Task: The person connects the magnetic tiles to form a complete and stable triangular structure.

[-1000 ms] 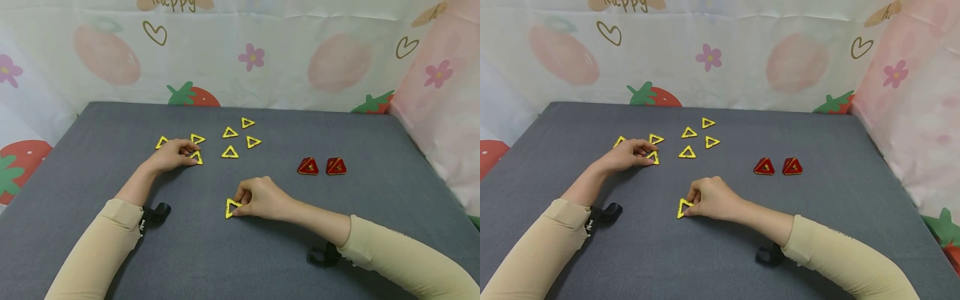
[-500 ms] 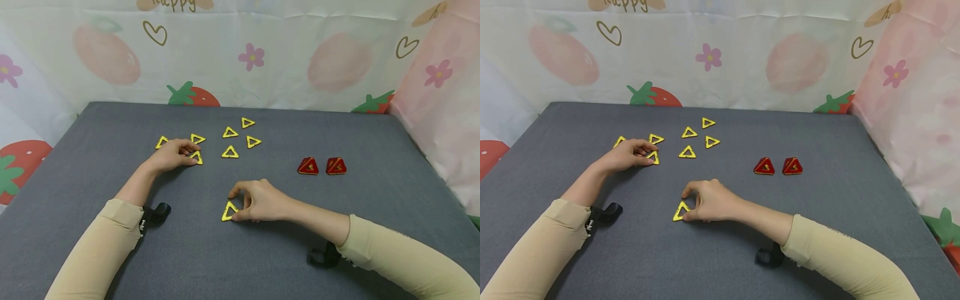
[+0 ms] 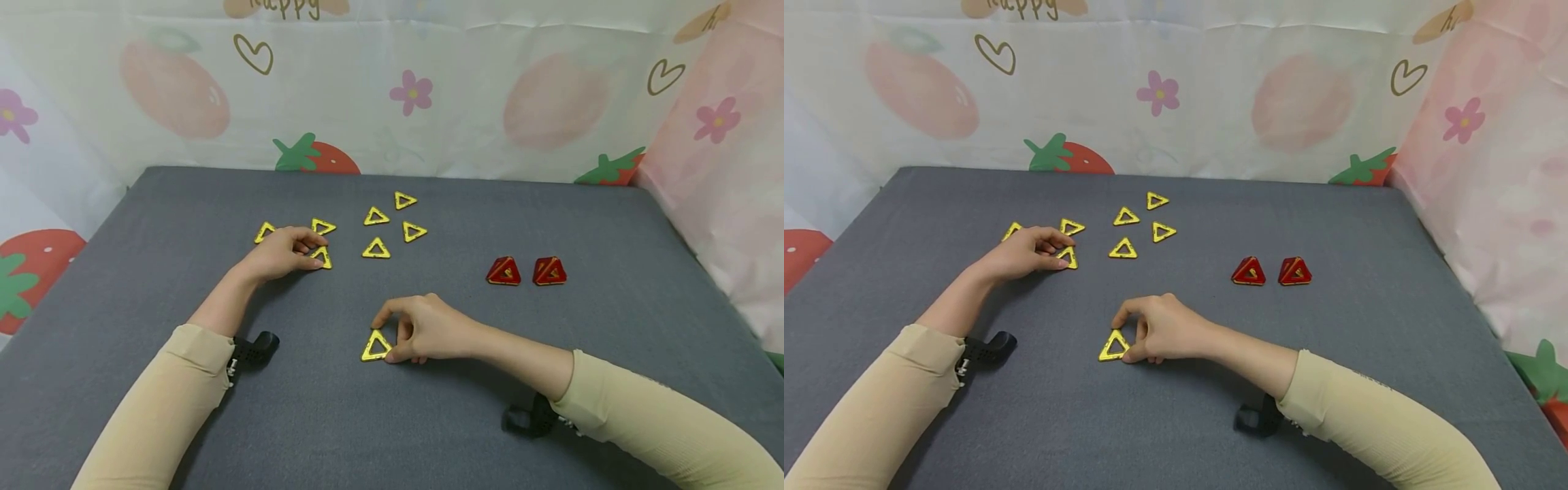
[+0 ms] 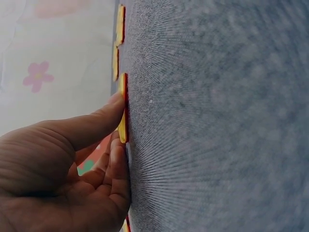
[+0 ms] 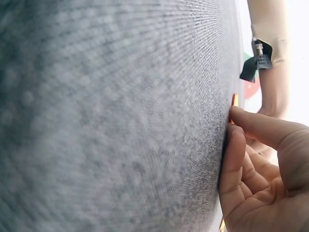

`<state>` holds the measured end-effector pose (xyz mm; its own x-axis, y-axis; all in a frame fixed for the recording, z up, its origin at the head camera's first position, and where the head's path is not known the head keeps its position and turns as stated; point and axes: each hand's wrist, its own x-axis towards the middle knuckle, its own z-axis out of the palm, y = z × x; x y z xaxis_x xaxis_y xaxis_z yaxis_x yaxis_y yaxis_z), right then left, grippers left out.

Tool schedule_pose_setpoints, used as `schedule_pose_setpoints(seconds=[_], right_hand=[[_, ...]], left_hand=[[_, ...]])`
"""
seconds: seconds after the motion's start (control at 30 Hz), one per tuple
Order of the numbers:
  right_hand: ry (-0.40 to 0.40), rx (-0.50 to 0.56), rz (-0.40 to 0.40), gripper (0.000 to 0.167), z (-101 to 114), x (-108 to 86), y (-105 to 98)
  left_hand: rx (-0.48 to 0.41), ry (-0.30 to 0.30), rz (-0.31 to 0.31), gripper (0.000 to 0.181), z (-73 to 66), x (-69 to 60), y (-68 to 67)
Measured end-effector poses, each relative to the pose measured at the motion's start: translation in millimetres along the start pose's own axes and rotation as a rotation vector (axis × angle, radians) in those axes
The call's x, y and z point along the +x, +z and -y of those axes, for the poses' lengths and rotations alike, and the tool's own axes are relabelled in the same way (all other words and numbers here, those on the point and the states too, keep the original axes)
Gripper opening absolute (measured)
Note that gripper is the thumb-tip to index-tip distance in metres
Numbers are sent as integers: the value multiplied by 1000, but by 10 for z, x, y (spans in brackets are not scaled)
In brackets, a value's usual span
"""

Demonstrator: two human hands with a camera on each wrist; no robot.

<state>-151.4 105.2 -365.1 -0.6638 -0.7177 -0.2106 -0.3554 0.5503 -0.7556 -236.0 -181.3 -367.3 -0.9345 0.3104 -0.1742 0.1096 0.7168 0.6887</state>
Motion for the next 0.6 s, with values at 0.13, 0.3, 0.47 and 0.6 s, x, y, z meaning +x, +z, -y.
schedule_pose_setpoints(seconds=[0.13, 0.3, 0.47, 0.6], right_hand=[[-1, 2, -3, 35, -4, -2, 6], [1, 5, -7, 34, -4, -9, 7], [9, 0, -11, 34, -3, -8, 14], [5, -3, -14, 34, -14, -4, 17]], left_hand=[[-13, 4, -12, 40, 3, 6, 1], [-50, 11, -48, 40, 1, 14, -1], [-75, -20, -73, 34, -23, -15, -33], [-114, -46, -65, 29, -39, -53, -62]])
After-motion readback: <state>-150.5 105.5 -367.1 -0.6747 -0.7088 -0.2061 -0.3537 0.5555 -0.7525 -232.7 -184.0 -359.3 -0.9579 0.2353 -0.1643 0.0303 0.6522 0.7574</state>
